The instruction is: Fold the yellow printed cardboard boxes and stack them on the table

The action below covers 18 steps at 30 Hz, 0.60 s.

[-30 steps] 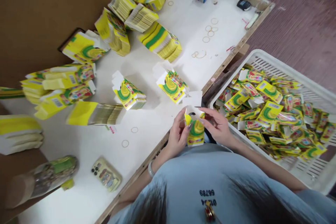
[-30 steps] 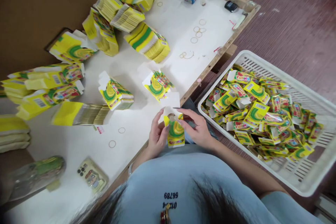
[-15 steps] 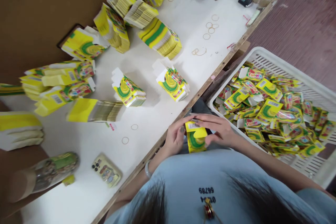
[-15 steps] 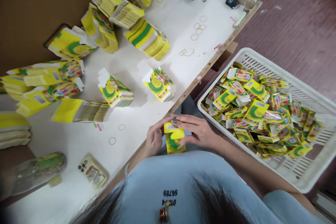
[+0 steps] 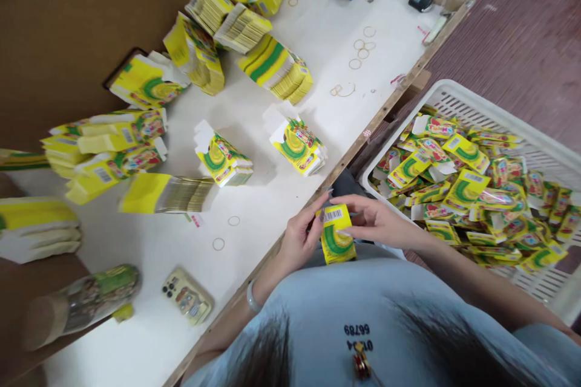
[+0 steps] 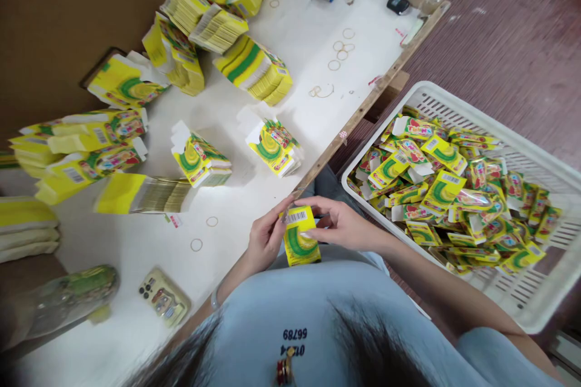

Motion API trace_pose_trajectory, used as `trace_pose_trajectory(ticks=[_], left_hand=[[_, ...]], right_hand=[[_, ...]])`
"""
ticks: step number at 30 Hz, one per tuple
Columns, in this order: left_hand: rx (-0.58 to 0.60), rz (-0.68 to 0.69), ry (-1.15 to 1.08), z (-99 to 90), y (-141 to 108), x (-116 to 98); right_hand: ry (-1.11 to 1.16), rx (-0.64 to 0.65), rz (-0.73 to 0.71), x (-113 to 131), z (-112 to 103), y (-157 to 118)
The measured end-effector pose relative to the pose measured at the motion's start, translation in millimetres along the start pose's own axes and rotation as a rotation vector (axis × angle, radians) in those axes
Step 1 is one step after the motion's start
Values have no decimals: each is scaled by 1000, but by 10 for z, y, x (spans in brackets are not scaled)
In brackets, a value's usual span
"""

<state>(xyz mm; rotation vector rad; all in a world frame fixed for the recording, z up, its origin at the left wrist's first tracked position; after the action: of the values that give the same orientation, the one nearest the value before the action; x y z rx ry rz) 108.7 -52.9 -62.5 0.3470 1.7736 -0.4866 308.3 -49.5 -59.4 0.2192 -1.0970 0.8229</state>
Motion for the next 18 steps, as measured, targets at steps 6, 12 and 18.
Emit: trace_pose_trajectory(ticks=[6,12,18], left_hand=[[186,105,242,-125,170,-52],[-466,214,596,-1215,1312,98],[-508,-27,504,-1865,2120,421]], right_hand=[[-50,-190,-20,-135,-54,-30],[-935,-862,32,251,-770,-721],[-1458,-1206,427,457,-1301,-1465]])
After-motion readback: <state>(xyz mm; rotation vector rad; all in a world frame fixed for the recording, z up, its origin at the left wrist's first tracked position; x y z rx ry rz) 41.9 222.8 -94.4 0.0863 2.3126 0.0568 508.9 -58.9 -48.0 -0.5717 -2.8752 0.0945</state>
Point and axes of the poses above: each hand's wrist, its own y-axis towards the middle knuckle, its own z-axis out of the palm, x = y × z, the point moved 3 cm from there along y, towards the middle knuckle, and after that the axes turned 10 degrees about x, right-handed, at the moved point
